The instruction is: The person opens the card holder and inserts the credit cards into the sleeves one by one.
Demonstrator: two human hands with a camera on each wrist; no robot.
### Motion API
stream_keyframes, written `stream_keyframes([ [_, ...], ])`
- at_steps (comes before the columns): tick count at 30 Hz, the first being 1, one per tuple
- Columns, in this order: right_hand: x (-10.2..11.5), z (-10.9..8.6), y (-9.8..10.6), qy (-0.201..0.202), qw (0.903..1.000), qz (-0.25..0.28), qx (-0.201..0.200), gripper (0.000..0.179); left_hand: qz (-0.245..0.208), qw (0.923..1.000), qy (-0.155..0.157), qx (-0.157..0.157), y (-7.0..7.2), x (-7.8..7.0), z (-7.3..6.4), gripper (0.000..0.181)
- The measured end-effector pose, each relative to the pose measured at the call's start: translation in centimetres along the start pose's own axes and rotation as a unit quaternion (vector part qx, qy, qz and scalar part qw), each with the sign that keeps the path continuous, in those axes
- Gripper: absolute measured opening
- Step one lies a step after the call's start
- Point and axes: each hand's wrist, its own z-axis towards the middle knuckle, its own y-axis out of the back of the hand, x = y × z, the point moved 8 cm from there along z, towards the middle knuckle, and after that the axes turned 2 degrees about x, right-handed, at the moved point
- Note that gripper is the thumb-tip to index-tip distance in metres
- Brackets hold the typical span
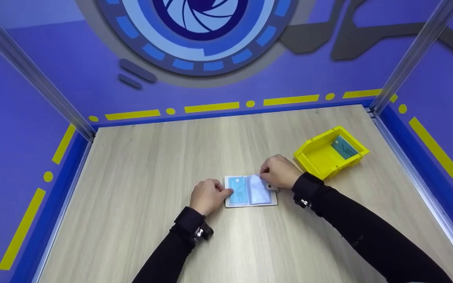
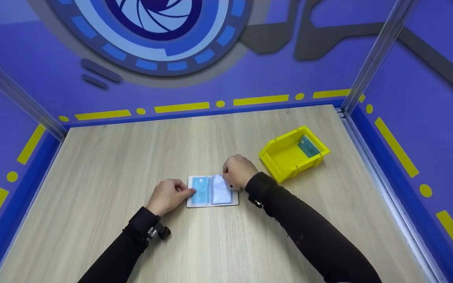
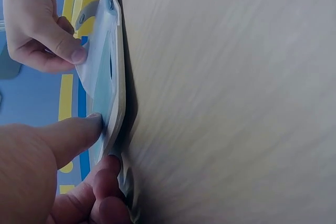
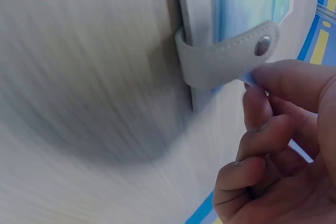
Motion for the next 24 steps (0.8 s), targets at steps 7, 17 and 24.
stream_keyframes([
  [7,0.37,-0.57,0.59,0.008,0.9998,-0.007,-0.018,0.014,0.002,1.0,-0.001,0.001,-0.03,0.0,0.02,0.031],
  [17,0.56,-0.8,0.72,-0.01,0.999,-0.035,-0.026,0.016,0.007,0.9999,-0.007,-0.005,0.04,-0.08,-0.09,0.031],
  [24,0.5,-0.62,0.65,-0.013,0.9989,-0.042,-0.016,0.016,0.007,0.9999,-0.008,-0.008,0.07,-0.15,-0.12,0.031],
])
